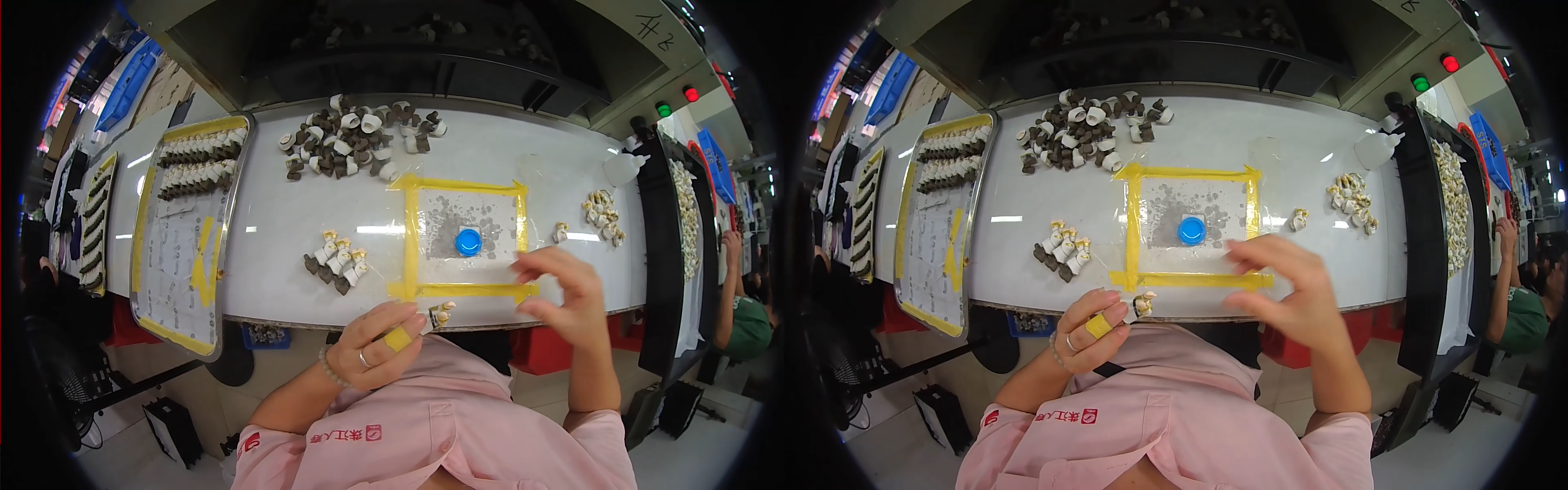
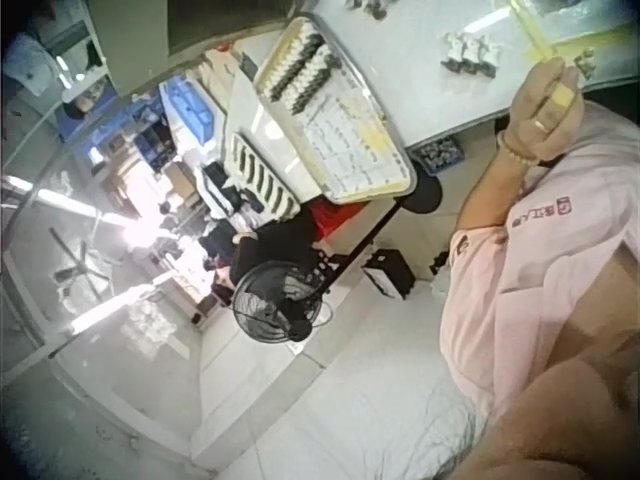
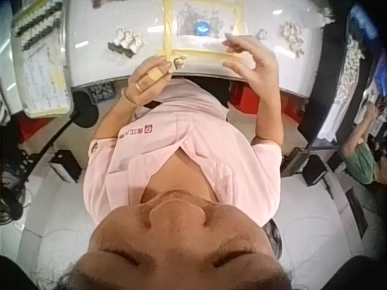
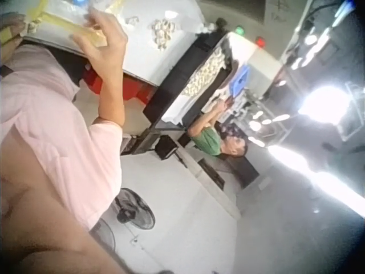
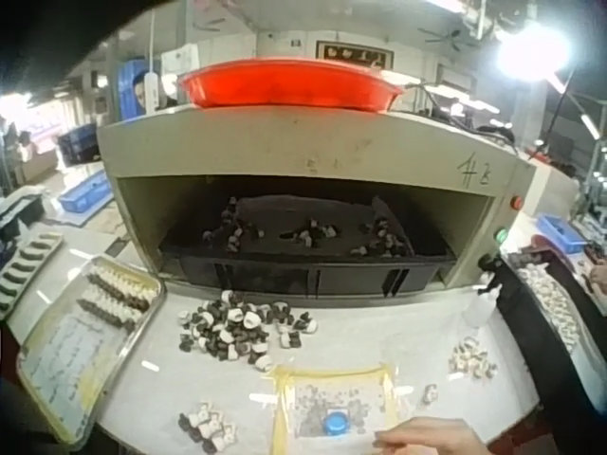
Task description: The person assembles small white plastic housing components by pressing matching pieces together by hand, then organizes the finished units into an assembly tray.
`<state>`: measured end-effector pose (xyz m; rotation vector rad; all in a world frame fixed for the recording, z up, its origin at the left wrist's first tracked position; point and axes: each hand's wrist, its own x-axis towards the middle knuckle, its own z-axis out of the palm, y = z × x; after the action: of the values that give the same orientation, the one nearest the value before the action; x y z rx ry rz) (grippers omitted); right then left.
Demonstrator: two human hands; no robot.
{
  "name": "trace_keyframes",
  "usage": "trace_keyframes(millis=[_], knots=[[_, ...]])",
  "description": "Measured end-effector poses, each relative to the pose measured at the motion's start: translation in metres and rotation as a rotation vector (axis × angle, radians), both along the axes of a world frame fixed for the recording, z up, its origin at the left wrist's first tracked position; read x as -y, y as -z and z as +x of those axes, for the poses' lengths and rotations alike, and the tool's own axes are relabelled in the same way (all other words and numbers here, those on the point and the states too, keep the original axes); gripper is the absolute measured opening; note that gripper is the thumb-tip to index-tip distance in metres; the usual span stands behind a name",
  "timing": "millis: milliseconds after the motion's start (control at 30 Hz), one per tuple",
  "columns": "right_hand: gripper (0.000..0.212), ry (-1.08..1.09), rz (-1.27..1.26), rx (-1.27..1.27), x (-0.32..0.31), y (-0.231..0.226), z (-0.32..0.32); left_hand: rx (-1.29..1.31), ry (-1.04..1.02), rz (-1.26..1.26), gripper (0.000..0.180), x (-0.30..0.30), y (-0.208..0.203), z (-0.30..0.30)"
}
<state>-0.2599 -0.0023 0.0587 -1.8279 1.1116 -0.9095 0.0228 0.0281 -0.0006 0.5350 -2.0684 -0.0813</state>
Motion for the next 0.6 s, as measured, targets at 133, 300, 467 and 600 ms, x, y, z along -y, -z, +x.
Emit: trace_keyframes(millis=[133, 300, 467, 600], knots=[[0.048, -0.134, 0.040, 0.128, -0.008, 0.007, 0.043, 0.030, 0.036, -0.033, 0.028, 0.003, -0.002, -0.010], [0.038, -0.149, -0.028, 0.172, -0.013, 0.013, 0.054, -0.031, 0.053, -0.038, 0.020, 0.005, 0.000, -0.018], [0.036, -0.095, -0.199, 0.099, -0.013, 0.017, 0.053, -0.173, 0.034, 0.206, 0.028, 0.003, 0.007, -0.023], [0.035, -0.089, -0.267, 0.080, -0.014, 0.021, 0.052, -0.142, 0.017, 0.172, 0.029, 0.004, 0.006, -0.023]])
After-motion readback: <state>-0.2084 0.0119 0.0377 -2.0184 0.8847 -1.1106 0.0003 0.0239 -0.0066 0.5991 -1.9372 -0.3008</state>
